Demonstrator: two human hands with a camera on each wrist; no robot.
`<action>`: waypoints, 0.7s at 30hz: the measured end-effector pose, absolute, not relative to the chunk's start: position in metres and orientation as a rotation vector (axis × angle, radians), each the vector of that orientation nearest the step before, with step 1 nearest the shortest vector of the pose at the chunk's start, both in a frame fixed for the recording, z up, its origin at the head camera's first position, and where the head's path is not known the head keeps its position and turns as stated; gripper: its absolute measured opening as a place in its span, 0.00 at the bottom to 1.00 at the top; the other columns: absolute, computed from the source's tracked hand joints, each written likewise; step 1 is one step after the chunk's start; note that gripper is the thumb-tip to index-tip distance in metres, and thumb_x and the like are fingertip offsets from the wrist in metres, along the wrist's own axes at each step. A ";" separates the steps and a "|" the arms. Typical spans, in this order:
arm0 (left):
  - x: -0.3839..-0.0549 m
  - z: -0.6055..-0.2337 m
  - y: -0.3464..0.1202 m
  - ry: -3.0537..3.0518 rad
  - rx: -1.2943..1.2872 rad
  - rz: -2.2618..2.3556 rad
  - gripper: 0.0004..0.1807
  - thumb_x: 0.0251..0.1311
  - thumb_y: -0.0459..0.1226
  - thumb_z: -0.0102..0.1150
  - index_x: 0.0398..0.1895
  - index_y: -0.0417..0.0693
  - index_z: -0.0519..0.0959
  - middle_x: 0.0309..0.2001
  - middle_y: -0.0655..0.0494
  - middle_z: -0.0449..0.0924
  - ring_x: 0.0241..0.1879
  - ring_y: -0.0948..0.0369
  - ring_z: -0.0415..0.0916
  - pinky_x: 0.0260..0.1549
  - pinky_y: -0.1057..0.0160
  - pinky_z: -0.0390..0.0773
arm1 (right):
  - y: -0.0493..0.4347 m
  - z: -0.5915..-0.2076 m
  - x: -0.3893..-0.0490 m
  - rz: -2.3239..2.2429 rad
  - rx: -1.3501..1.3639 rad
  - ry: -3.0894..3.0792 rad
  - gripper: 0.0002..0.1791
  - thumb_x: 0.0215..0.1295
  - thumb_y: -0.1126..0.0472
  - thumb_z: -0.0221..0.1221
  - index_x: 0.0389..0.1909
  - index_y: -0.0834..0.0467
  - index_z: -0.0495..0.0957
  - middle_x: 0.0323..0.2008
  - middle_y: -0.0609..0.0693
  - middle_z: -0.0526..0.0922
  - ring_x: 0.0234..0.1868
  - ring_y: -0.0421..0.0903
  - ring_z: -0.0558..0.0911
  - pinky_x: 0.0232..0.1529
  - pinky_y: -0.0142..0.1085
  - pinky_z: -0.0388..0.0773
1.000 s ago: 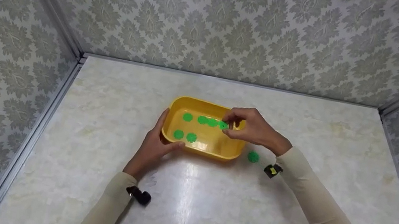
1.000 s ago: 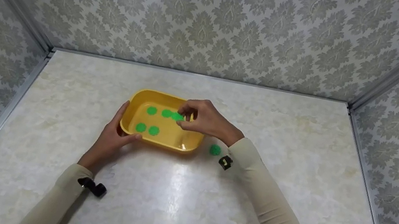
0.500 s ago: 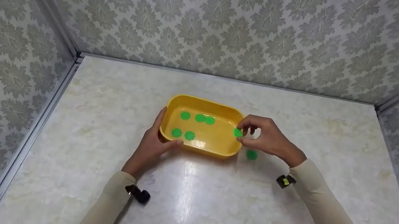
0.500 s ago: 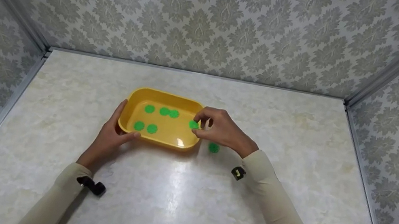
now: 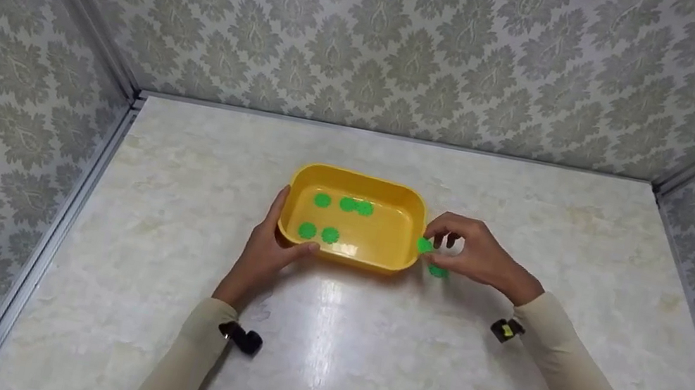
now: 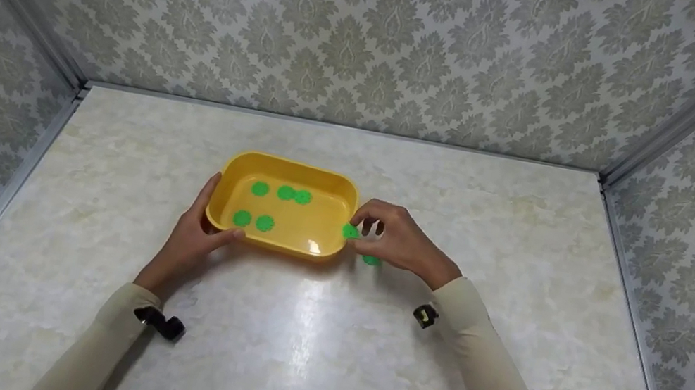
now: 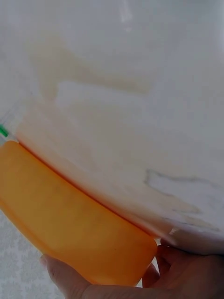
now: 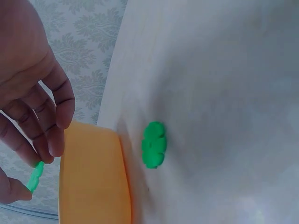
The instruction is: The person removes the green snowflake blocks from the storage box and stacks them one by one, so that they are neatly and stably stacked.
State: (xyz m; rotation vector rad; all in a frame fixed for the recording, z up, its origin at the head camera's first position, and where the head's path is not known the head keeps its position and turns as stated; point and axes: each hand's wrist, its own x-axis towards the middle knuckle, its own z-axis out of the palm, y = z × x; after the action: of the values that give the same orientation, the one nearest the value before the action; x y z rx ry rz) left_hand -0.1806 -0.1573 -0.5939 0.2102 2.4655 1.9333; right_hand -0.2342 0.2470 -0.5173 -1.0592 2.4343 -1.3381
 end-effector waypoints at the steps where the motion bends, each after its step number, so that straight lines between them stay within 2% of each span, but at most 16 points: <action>1: -0.181 -0.594 -0.157 2.463 0.208 1.937 0.67 0.62 0.54 0.82 0.93 0.65 0.43 0.89 0.58 0.52 0.81 0.57 0.62 0.80 0.50 0.62 | 0.249 -0.519 -0.234 -1.340 -1.060 2.437 0.12 0.69 0.62 0.76 0.51 0.51 0.89 0.49 0.47 0.88 0.44 0.50 0.84 0.46 0.42 0.80; 5: -0.180 -0.593 -0.156 2.478 0.197 1.924 0.67 0.62 0.56 0.82 0.93 0.65 0.43 0.89 0.58 0.52 0.81 0.58 0.61 0.80 0.50 0.62 | 0.255 -0.524 -0.232 -1.315 -1.071 2.458 0.12 0.69 0.63 0.76 0.50 0.50 0.89 0.48 0.47 0.88 0.43 0.50 0.84 0.46 0.42 0.80; 10: -0.179 -0.592 -0.155 2.485 0.182 1.908 0.66 0.64 0.51 0.81 0.93 0.63 0.41 0.89 0.57 0.51 0.82 0.57 0.61 0.80 0.50 0.62 | 0.260 -0.529 -0.230 -1.271 -1.044 2.472 0.11 0.69 0.63 0.76 0.48 0.50 0.89 0.46 0.45 0.87 0.44 0.55 0.84 0.46 0.40 0.80; 15: -0.178 -0.590 -0.154 2.508 0.163 1.880 0.66 0.65 0.49 0.81 0.93 0.62 0.41 0.89 0.55 0.52 0.82 0.56 0.61 0.81 0.49 0.61 | 0.264 -0.534 -0.228 -1.224 -1.004 2.481 0.10 0.69 0.62 0.75 0.47 0.50 0.88 0.46 0.45 0.87 0.45 0.53 0.84 0.48 0.46 0.82; 21: -0.176 -0.589 -0.153 2.479 0.151 1.895 0.66 0.66 0.49 0.80 0.93 0.65 0.40 0.89 0.58 0.51 0.82 0.58 0.59 0.81 0.50 0.60 | 0.269 -0.540 -0.228 -1.155 -0.972 2.517 0.11 0.67 0.65 0.74 0.47 0.52 0.88 0.46 0.45 0.87 0.47 0.52 0.85 0.49 0.50 0.83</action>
State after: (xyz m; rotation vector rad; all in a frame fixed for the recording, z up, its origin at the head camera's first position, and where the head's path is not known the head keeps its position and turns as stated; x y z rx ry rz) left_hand -0.1756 -0.1525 -0.5885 0.1514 2.4787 1.8952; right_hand -0.2280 0.2690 -0.5400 -0.9717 2.5168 -1.1547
